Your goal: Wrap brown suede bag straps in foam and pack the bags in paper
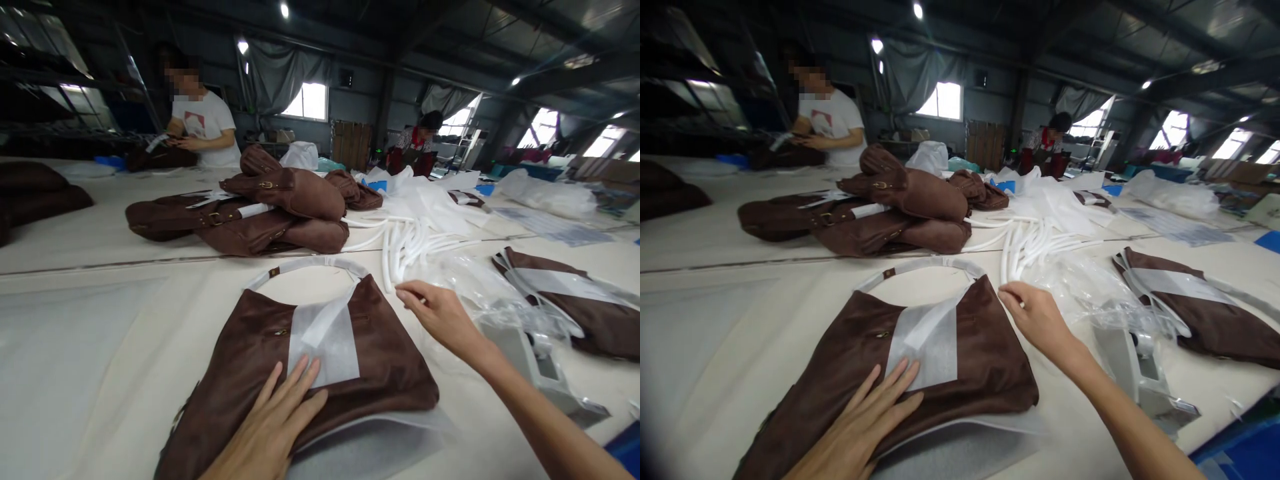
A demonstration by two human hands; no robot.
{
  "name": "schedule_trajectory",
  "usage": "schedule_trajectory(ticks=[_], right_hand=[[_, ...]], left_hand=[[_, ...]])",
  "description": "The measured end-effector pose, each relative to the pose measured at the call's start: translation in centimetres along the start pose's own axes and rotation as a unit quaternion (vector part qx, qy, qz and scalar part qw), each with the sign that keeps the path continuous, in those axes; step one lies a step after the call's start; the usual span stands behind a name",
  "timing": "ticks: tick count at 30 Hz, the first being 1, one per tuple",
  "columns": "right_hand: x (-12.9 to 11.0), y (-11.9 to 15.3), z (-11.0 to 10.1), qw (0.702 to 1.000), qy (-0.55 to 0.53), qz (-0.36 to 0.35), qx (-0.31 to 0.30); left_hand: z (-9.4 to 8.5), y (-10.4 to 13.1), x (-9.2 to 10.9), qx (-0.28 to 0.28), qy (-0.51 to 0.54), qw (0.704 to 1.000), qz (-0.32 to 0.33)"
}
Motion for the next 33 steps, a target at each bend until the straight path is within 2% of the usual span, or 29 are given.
schedule_trajectory(ticks=[2, 3, 6, 10, 15, 18, 20, 21, 22, 23, 25, 27, 28, 30, 33], right_hand=[[1.4, -4.8, 2.1, 0.994, 0.093, 0.045, -0.023], [2.0, -6.6, 3.1, 0.993, 0.105, 0.058, -0.023], [3.2, -9.8, 5.5, 0.99, 0.117, 0.074, -0.011], [3.6, -10.3, 6.5, 0.992, 0.104, 0.064, 0.023], [4.1, -9.7, 5.1, 0.995, 0.069, 0.048, 0.055], [4.3, -6.8, 2.6, 0.997, -0.003, 0.016, 0.075], [3.8, -3.3, 0.0, 0.989, -0.117, -0.058, 0.074], [3.4, -1.2, -1.4, 0.983, -0.15, -0.095, 0.041], [2.9, 0.9, -2.6, 0.98, -0.156, -0.125, -0.018], [2.2, 3.0, -3.6, 0.972, -0.148, -0.16, -0.091], [1.0, 7.1, -4.7, 0.934, -0.128, -0.225, -0.247], [0.2, 10.3, -4.2, 0.9, -0.094, -0.268, -0.331], [-0.2, 11.5, -3.4, 0.894, -0.077, -0.279, -0.342], [-0.8, 13.2, -1.3, 0.904, -0.049, -0.287, -0.314], [-2.8, 15.2, 1.7, 0.93, -0.02, -0.296, -0.217]], left_hand=[[-0.2, 0.0, 0.2, -0.002, -0.006, 1.0, 0.0], [-0.3, 0.0, 0.2, -0.004, -0.009, 1.0, -0.001], [-0.5, 0.0, 0.4, -0.016, -0.013, 1.0, -0.01], [-0.4, -0.1, 0.3, -0.036, -0.001, 0.999, -0.019], [-0.3, -0.4, 0.3, -0.088, 0.035, 0.995, -0.032], [-0.9, -0.9, 0.6, -0.109, 0.063, 0.991, -0.049], [-1.5, -1.2, 0.9, -0.121, 0.082, 0.988, -0.05], [-1.7, -1.4, 0.9, -0.127, 0.089, 0.986, -0.053], [-1.9, -1.6, 1.0, -0.138, 0.097, 0.984, -0.055], [-2.0, -1.8, 1.0, -0.15, 0.103, 0.982, -0.058], [-2.3, -2.0, 0.9, -0.175, 0.11, 0.977, -0.061], [-2.7, -2.3, 0.9, -0.194, 0.112, 0.973, -0.06], [-2.9, -2.4, 1.0, -0.202, 0.112, 0.971, -0.057], [-3.4, -2.6, 1.0, -0.218, 0.121, 0.967, -0.048], [-4.2, -3.0, 0.9, -0.243, 0.146, 0.958, -0.044]])
Point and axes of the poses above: each hand's wrist, its own y-axis away from the middle knuckle, its own z-axis out of the palm, x = y × z, the point moved 2 cm from there along -y, towards the middle knuckle, and after that the axes turned 5 degrees about -z, right-handed, at the moved point
